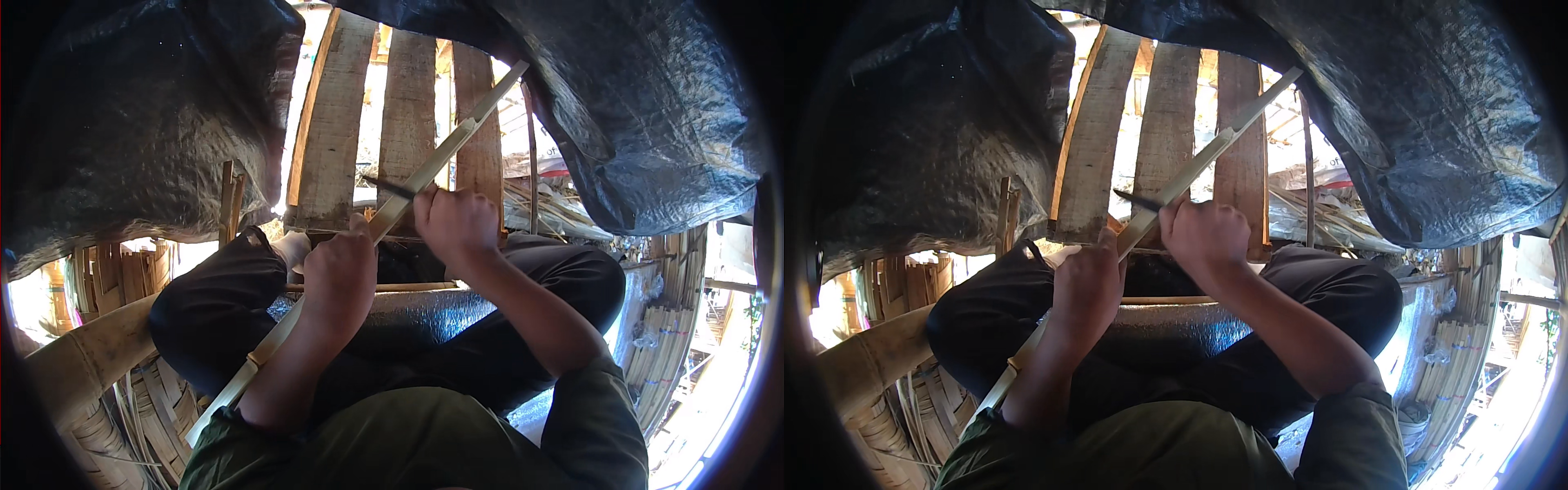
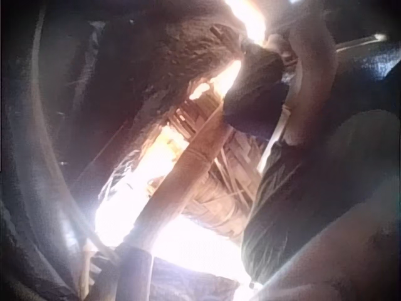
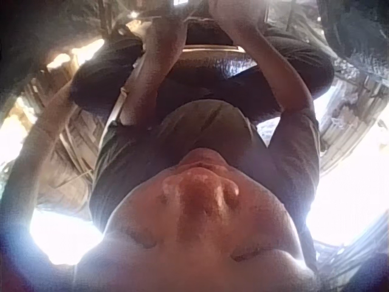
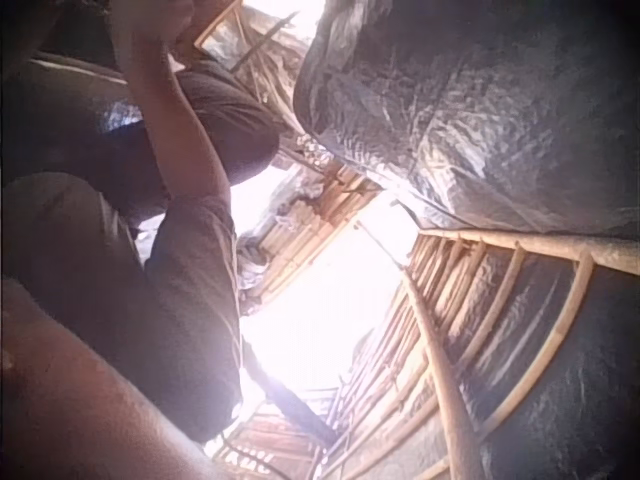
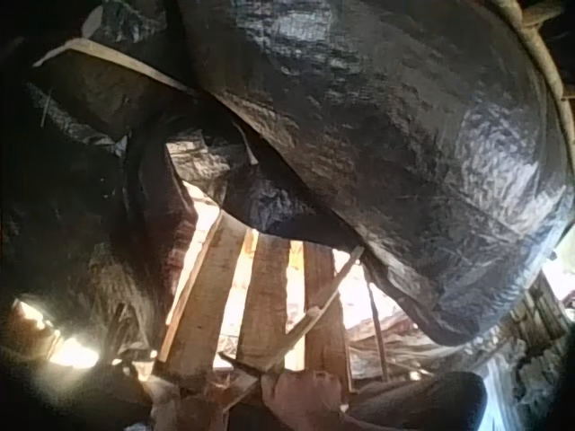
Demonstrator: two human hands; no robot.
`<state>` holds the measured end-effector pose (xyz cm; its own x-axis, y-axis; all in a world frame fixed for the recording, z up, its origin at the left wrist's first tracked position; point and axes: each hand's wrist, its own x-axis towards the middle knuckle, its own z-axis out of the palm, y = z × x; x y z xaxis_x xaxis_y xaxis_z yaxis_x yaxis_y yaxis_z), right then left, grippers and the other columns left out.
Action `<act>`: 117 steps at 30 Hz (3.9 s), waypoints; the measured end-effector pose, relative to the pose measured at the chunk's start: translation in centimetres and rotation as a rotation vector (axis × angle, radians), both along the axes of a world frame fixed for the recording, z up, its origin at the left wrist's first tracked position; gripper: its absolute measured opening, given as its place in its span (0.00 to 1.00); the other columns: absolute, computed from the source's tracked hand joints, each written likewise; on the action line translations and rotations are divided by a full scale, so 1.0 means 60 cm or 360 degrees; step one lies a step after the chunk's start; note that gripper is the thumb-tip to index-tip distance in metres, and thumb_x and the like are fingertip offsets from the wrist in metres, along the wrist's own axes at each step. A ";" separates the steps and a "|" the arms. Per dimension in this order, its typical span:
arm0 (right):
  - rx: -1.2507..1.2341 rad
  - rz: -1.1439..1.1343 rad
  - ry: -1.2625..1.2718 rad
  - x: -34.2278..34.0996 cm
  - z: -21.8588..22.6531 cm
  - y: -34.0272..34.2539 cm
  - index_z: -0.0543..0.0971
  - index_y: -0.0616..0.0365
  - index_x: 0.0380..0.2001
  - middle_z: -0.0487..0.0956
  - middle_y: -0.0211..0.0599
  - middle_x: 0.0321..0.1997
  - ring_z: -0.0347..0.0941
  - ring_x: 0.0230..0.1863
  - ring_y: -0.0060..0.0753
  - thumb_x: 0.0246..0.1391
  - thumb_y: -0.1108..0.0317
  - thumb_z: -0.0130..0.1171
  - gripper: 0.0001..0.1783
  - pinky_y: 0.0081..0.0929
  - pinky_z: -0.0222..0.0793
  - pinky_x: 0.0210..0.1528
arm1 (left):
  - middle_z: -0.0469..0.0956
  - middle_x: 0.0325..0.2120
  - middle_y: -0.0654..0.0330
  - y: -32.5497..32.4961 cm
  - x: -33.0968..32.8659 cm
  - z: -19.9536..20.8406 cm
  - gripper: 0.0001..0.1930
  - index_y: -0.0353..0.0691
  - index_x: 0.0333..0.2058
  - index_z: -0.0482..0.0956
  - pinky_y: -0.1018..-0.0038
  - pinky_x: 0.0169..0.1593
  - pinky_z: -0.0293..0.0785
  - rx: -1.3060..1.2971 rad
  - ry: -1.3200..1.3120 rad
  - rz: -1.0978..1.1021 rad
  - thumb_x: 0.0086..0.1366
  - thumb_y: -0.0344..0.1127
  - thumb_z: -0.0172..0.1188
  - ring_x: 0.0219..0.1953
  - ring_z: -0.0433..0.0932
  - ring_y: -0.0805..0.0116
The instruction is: The person scrapes and trims bamboo strips using a knife, adjusts a wooden crate, and continues shaving and splitting bamboo pieces with the knife.
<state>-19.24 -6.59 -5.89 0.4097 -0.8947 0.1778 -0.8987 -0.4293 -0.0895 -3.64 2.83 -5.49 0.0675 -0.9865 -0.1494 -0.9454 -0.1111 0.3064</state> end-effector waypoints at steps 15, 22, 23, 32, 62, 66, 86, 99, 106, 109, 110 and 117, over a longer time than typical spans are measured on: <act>-0.0018 -0.0037 0.0027 -0.006 -0.004 0.006 0.77 0.56 0.10 0.76 0.50 0.12 0.79 0.16 0.53 0.62 0.56 0.51 0.27 0.46 0.77 0.20 | 0.82 0.25 0.50 0.003 0.005 0.005 0.16 0.30 0.49 0.78 0.61 0.34 0.83 0.0113 0.0117 0.0006 0.68 0.35 0.63 0.30 0.86 0.53; 0.0170 0.0103 0.0097 -0.002 0.017 0.007 0.77 0.58 0.11 0.75 0.49 0.11 0.78 0.14 0.48 0.61 0.61 0.52 0.25 0.43 0.75 0.17 | 0.82 0.24 0.50 0.010 0.010 0.007 0.20 0.28 0.53 0.77 0.63 0.33 0.83 0.0100 0.0022 -0.0029 0.67 0.35 0.63 0.29 0.86 0.53; 0.0067 0.0057 0.0088 -0.004 0.014 0.004 0.77 0.58 0.10 0.75 0.49 0.11 0.78 0.13 0.47 0.61 0.60 0.52 0.25 0.43 0.75 0.17 | 0.82 0.24 0.50 0.010 0.010 0.007 0.20 0.27 0.53 0.77 0.63 0.33 0.83 0.0124 -0.0006 -0.0026 0.67 0.35 0.63 0.28 0.86 0.53; 0.0239 0.0078 0.0105 -0.020 -0.024 -0.001 0.77 0.56 0.10 0.75 0.46 0.10 0.77 0.13 0.46 0.65 0.56 0.45 0.30 0.46 0.76 0.19 | 0.83 0.25 0.50 0.013 0.009 0.016 0.16 0.30 0.50 0.77 0.60 0.34 0.83 0.0051 0.0082 -0.0019 0.68 0.35 0.63 0.29 0.86 0.51; 0.0008 -0.0078 -0.0192 -0.022 -0.005 -0.012 0.78 0.61 0.12 0.76 0.54 0.13 0.79 0.16 0.57 0.62 0.59 0.51 0.26 0.51 0.79 0.23 | 0.82 0.24 0.46 0.006 0.014 0.025 0.14 0.30 0.48 0.77 0.56 0.36 0.82 0.0065 0.0292 -0.0002 0.70 0.34 0.61 0.31 0.86 0.47; 0.0467 0.0080 0.0040 -0.010 0.013 -0.001 0.78 0.60 0.12 0.76 0.53 0.13 0.78 0.15 0.56 0.61 0.59 0.52 0.25 0.50 0.79 0.23 | 0.82 0.24 0.45 0.006 0.013 0.027 0.13 0.30 0.47 0.77 0.55 0.36 0.82 0.0071 0.0264 -0.0002 0.71 0.35 0.60 0.31 0.85 0.45; 0.0024 -0.0203 -0.0129 -0.037 -0.004 -0.025 0.77 0.60 0.11 0.74 0.55 0.12 0.78 0.15 0.58 0.62 0.61 0.50 0.26 0.48 0.78 0.21 | 0.82 0.27 0.42 0.010 0.017 0.034 0.15 0.28 0.48 0.76 0.53 0.39 0.82 0.0168 0.0342 0.0060 0.71 0.35 0.59 0.34 0.85 0.43; 0.0900 -0.0051 0.0208 -0.047 -0.005 -0.049 0.80 0.61 0.23 0.77 0.52 0.18 0.77 0.18 0.54 0.68 0.53 0.39 0.29 0.53 0.76 0.21 | 0.83 0.24 0.45 0.011 0.028 0.024 0.17 0.25 0.50 0.77 0.57 0.36 0.82 -0.0018 0.0366 -0.0048 0.70 0.34 0.61 0.30 0.86 0.48; 0.0260 -0.0291 0.0105 -0.046 0.006 -0.056 0.76 0.61 0.20 0.78 0.48 0.19 0.79 0.20 0.47 0.67 0.56 0.43 0.26 0.47 0.76 0.20 | 0.81 0.27 0.39 0.007 0.025 0.029 0.12 0.30 0.40 0.75 0.50 0.40 0.78 0.0192 0.0524 0.0045 0.73 0.36 0.58 0.35 0.83 0.38; 0.0450 0.0222 0.0419 -0.040 0.013 -0.048 0.78 0.63 0.24 0.80 0.52 0.22 0.81 0.24 0.50 0.66 0.59 0.47 0.22 0.50 0.78 0.24 | 0.80 0.26 0.40 0.006 0.027 0.029 0.13 0.30 0.40 0.75 0.49 0.40 0.78 0.0202 0.0557 0.0056 0.74 0.37 0.58 0.34 0.83 0.38; 0.0967 0.0002 0.0211 -0.039 0.016 -0.051 0.78 0.63 0.25 0.81 0.54 0.24 0.82 0.25 0.52 0.65 0.59 0.47 0.21 0.50 0.79 0.26 | 0.80 0.26 0.40 0.006 0.027 0.030 0.13 0.30 0.40 0.74 0.49 0.40 0.77 0.0196 0.0561 0.0058 0.74 0.38 0.57 0.34 0.83 0.38; 0.0274 -0.0114 0.0112 -0.047 0.001 -0.049 0.80 0.60 0.20 0.81 0.51 0.20 0.82 0.23 0.53 0.66 0.54 0.50 0.26 0.47 0.78 0.23 | 0.80 0.24 0.40 0.005 0.031 0.038 0.17 0.30 0.41 0.74 0.50 0.35 0.77 0.0144 0.0632 -0.0040 0.75 0.42 0.56 0.31 0.83 0.38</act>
<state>-22.03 -9.56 -5.80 0.3498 -0.9368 -0.0073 -0.9331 -0.3477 -0.0921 -1.77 3.13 -3.18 -0.0366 -0.9688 -0.2452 -0.7583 -0.1328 0.6382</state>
